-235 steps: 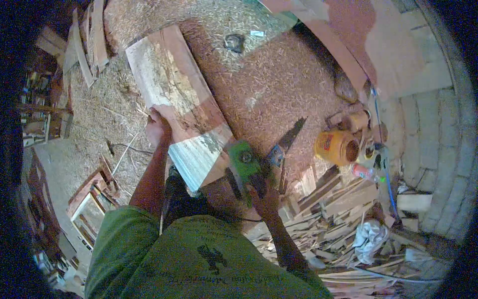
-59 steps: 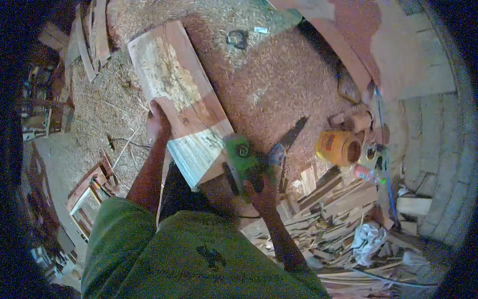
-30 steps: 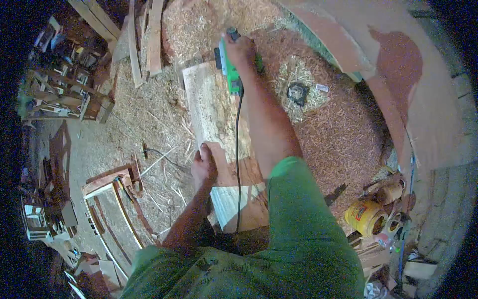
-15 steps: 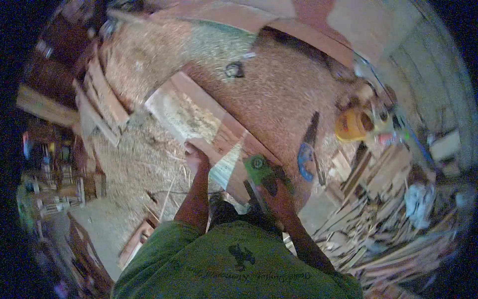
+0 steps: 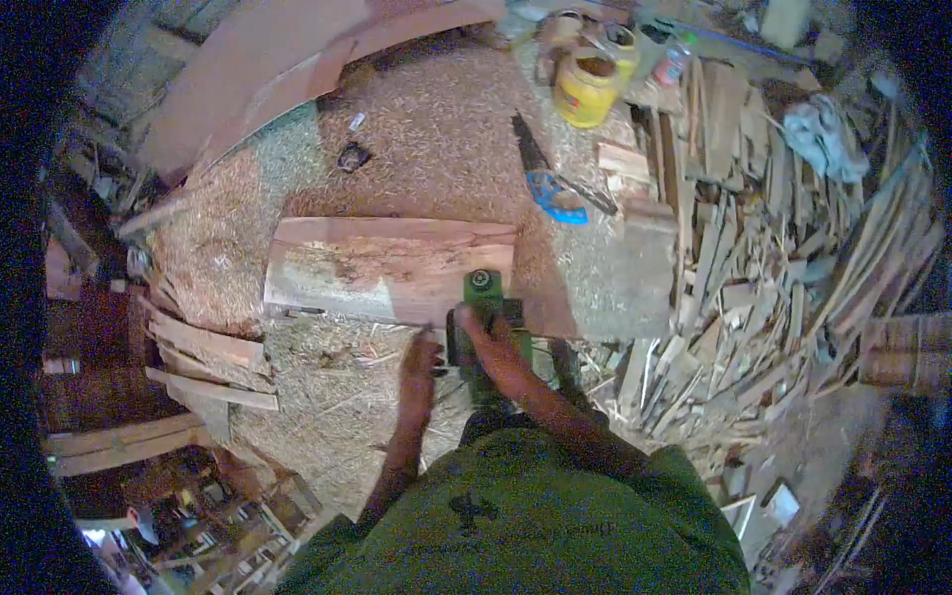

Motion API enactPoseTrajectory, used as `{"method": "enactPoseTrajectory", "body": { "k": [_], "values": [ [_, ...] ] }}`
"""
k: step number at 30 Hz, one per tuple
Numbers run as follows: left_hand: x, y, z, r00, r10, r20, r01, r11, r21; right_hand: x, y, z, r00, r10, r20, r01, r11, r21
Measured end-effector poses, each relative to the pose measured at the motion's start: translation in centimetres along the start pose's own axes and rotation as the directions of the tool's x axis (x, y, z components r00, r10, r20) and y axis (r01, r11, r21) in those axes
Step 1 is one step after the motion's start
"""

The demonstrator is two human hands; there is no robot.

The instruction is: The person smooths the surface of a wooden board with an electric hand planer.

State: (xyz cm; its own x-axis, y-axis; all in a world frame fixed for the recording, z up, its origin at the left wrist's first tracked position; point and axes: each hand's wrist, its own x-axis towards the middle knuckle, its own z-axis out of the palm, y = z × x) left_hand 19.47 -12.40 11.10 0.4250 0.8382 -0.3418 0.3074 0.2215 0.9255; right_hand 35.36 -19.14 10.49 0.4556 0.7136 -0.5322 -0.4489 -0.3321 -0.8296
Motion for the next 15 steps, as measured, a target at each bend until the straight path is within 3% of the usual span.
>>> {"method": "enactPoseTrajectory", "body": {
  "k": [1, 3, 4, 6, 9, 11, 13, 15],
  "values": [
    [-1.8, 0.8, 1.9, 0.986, 0.164, 0.019, -0.165, 0.969, 0.183, -1.2, -0.5, 0.5, 0.998, 0.057, 0.024, -0.058, 0.996, 0.064],
    [-4.5, 2.8, 3.7, 0.952, 0.307, -0.007, -0.259, 0.814, 0.520, -3.6, -3.0, 1.7, 0.984, 0.156, 0.090, -0.170, 0.970, 0.177],
    [-5.5, 3.2, 4.2, 0.926, 0.378, -0.003, -0.280, 0.691, 0.666, -2.8, -0.7, 2.7, 0.987, 0.046, 0.154, -0.098, 0.931, 0.352],
    [-5.4, 2.6, 3.3, 0.957, 0.290, 0.024, -0.232, 0.708, 0.667, -4.2, 0.9, 1.8, 0.985, 0.034, 0.169, -0.050, 0.994, 0.096],
    [-4.4, 4.8, 1.9, 0.992, 0.125, 0.008, -0.105, 0.795, 0.598, -4.7, -0.8, 2.4, 0.948, 0.222, 0.229, -0.299, 0.868, 0.396],
    [-3.7, 4.9, -0.4, 1.000, 0.012, 0.010, -0.016, 0.837, 0.548, -8.3, -5.1, 2.2, 0.954, 0.159, 0.252, -0.246, 0.898, 0.366],
    [-2.3, 3.4, -1.8, 0.981, 0.177, -0.078, -0.124, 0.885, 0.449, -13.5, -13.3, 0.3, 0.974, -0.093, 0.207, -0.004, 0.905, 0.426],
    [0.5, 1.0, -3.4, 0.856, 0.514, -0.050, -0.443, 0.780, 0.441, -19.8, -18.1, -4.3, 0.852, -0.515, 0.095, 0.418, 0.777, 0.470]
  ]
}}
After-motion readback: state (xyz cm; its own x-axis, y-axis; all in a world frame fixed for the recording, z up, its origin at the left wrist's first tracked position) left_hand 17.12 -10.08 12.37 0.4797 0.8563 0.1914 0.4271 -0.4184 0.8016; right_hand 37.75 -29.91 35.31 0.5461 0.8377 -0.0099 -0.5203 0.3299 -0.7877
